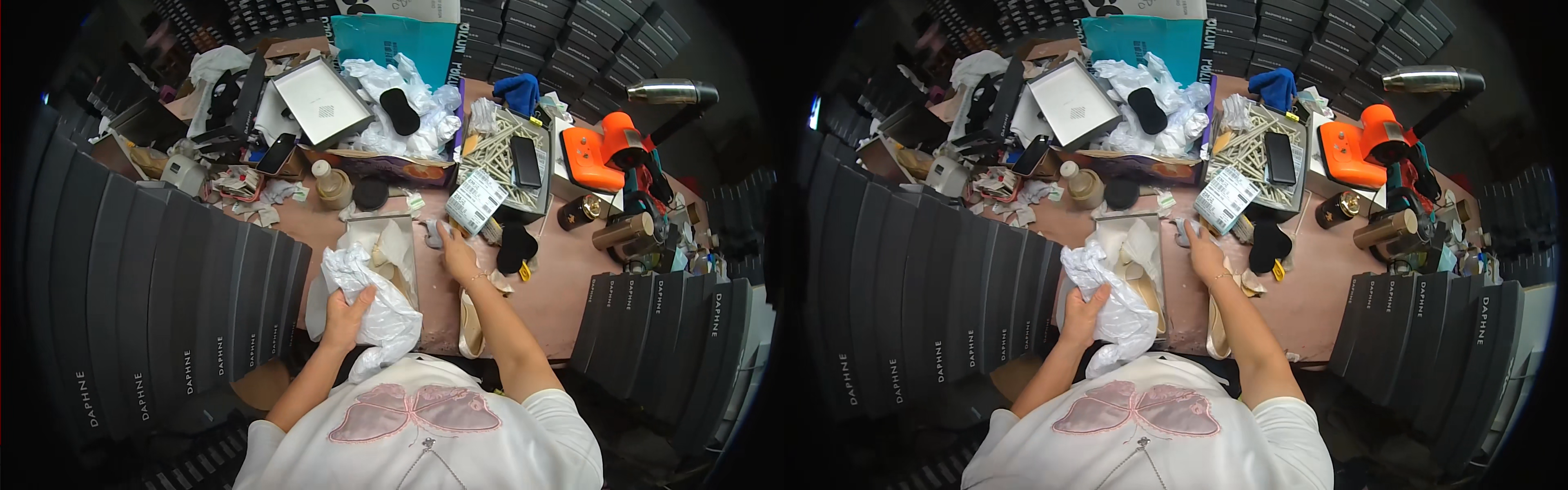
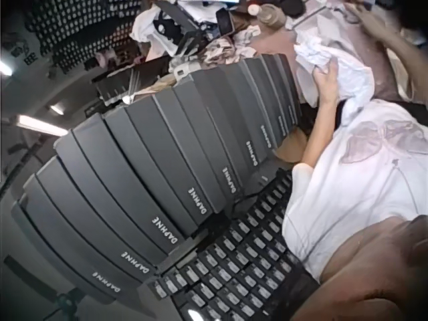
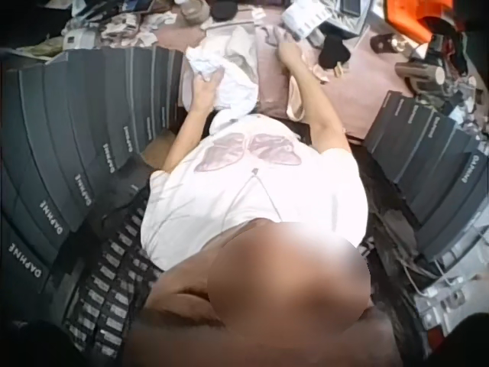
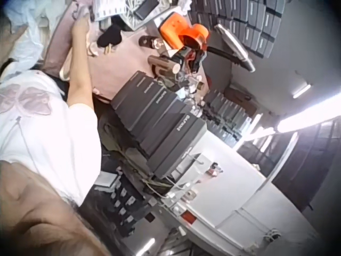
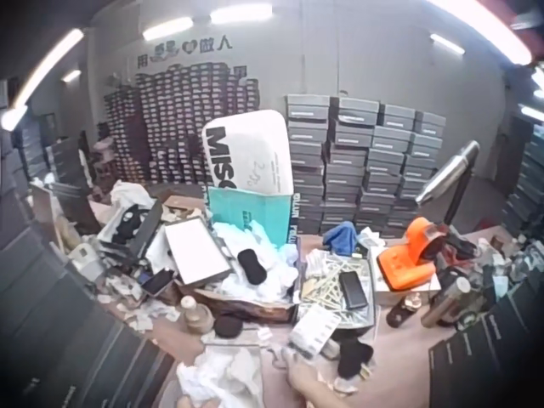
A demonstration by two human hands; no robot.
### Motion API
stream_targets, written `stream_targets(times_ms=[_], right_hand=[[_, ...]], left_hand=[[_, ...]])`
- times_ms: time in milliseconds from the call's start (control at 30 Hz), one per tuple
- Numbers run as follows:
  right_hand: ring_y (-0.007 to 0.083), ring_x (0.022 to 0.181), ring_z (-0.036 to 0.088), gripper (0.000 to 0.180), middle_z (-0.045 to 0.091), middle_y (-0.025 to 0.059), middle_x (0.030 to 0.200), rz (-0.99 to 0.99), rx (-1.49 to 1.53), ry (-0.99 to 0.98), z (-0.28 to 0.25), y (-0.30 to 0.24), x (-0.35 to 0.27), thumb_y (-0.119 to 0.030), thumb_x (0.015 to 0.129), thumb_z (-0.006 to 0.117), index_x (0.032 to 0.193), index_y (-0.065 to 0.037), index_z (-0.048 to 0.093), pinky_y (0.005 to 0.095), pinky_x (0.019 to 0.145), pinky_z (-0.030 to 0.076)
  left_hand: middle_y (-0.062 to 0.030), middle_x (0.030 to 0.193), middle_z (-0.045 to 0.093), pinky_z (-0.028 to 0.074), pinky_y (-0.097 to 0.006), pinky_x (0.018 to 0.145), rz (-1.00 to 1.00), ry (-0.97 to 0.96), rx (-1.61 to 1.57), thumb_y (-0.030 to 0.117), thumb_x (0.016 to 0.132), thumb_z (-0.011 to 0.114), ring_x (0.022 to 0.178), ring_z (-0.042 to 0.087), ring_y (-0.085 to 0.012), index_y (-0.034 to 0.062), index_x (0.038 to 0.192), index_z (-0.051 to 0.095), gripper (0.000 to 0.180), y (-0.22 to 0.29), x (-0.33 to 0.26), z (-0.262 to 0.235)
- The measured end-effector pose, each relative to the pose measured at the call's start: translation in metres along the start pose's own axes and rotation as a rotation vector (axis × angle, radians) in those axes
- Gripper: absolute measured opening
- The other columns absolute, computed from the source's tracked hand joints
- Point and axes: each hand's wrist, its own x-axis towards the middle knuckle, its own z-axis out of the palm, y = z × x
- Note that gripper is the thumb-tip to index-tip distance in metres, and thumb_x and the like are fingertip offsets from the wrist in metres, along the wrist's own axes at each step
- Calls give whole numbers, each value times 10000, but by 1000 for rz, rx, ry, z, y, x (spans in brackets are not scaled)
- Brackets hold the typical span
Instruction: Packaging shoes into boxes after inspection and applying labels.
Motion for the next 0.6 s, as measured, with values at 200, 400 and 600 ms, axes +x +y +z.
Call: stream_targets(times_ms=[200, 400, 600], right_hand=[[353, 796, 616, 371, 577, 154, 950, -331, 51, 32, -32, -43, 40, -67, 752, 611, 1109, -124, 533, 445, 676, 501], [397, 822, 603, 793, 576, 220, 1049, -466, 40, 320, -177, -130, 122, -154, 780, 689, 1448, -180, 263, 434, 684, 502], [204, 733, 623, 524, 648, 136, 864, -636, 641, -336, -148, -159, 14, -310, 789, 741, 1168, 4, 563, 323, 666, 488]], left_hand=[[-40, 968, 636, 484, -247, 736, -49, 46, -197, 157, 894, 644, 829, 590, -92, -9, 1043, 608, 226, 1, -18, -19], [-38, 952, 642, 484, -235, 728, 102, 144, -125, 121, 869, 672, 813, 591, -81, -19, 1029, 606, 223, -5, 10, 1], [-36, 896, 651, 492, -238, 661, 227, 180, -210, 157, 831, 729, 750, 591, -77, -10, 997, 618, 261, 16, 33, 17]])
